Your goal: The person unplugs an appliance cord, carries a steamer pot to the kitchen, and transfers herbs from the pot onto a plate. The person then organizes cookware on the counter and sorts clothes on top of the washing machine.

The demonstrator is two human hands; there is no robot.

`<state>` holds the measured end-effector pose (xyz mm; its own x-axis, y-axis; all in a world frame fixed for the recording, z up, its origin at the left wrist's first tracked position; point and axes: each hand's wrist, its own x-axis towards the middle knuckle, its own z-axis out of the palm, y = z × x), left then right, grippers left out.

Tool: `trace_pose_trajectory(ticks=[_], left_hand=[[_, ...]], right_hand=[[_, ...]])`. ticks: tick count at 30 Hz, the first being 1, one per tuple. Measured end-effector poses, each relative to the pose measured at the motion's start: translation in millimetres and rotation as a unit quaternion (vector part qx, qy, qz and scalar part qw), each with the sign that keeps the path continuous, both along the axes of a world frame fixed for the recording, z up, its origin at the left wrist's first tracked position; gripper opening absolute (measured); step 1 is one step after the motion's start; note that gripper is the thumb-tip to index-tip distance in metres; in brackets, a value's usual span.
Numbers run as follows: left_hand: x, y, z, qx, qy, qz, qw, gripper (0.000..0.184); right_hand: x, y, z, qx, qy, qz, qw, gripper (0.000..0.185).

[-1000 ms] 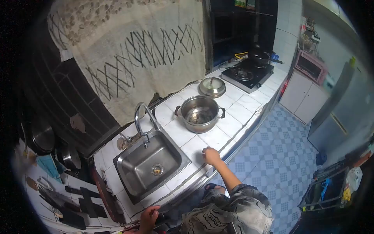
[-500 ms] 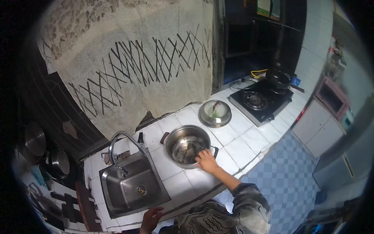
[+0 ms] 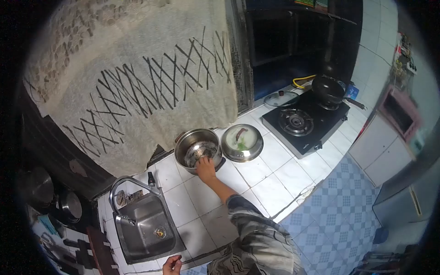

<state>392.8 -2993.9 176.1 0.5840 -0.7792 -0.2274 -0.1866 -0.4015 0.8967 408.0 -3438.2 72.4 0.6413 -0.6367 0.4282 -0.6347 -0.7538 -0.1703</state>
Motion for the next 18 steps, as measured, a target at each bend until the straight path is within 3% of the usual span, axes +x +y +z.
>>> trace_pose_trajectory(ticks=[3, 5, 7, 8, 9, 10, 11, 13, 15, 17, 18], left_hand=[[-8.9, 3.7, 1.8, 0.049, -0.024, 0.005, 0.999, 0.023], [-18.3, 3.0, 10.3, 0.043, -0.031, 0.025, 0.998, 0.022], [-21.2, -2.1, 29.8, 0.035, -0.044, 0.018, 0.998, 0.021], [-23.6, -2.8, 36.9, 0.028, -0.054, 0.011, 0.998, 0.02], [-22.6, 0.0, 38.5, 0.027, -0.052, 0.003, 0.998, 0.02], [-17.5, 4.3, 40.3, 0.037, -0.04, 0.016, 0.998, 0.017], [-11.2, 8.6, 43.3, 0.047, -0.028, 0.027, 0.998, 0.015], [0.7, 17.1, 51.6, -0.004, -0.069, 0.007, 0.998, 0.009], [11.2, 29.7, 50.3, -0.05, -0.03, 0.055, 0.997, 0.004], [8.1, 34.7, 60.3, -0.063, -0.047, 0.093, 0.993, 0.004], [7.6, 38.8, 64.9, -0.042, -0.081, 0.08, 0.993, 0.004]], right_hand=[[8.9, -7.0, -0.4, 0.01, 0.007, -0.009, 1.0, 0.039], [14.0, 2.8, 11.2, -0.072, -0.036, -0.092, 0.992, 0.036], [2.7, 31.8, 53.2, 0.03, -0.134, 0.001, 0.991, 0.039], [-0.4, 44.0, 67.3, 0.131, -0.191, 0.115, 0.966, 0.041], [-7.1, 56.3, 81.5, 0.227, -0.243, 0.224, 0.916, 0.043], [-25.8, 73.3, 119.0, 0.37, -0.232, 0.363, 0.823, 0.033], [-46.8, 94.8, 161.8, 0.494, -0.215, 0.485, 0.689, 0.025], [-88.2, 143.6, 206.6, 0.644, -0.247, 0.565, 0.453, 0.018], [-100.7, 171.2, 201.2, 0.6, -0.204, 0.671, 0.384, 0.019], [-87.9, 210.7, 152.2, 0.669, -0.174, 0.672, 0.266, 0.03], [-83.5, 231.8, 123.7, 0.733, -0.112, 0.58, 0.338, 0.025]])
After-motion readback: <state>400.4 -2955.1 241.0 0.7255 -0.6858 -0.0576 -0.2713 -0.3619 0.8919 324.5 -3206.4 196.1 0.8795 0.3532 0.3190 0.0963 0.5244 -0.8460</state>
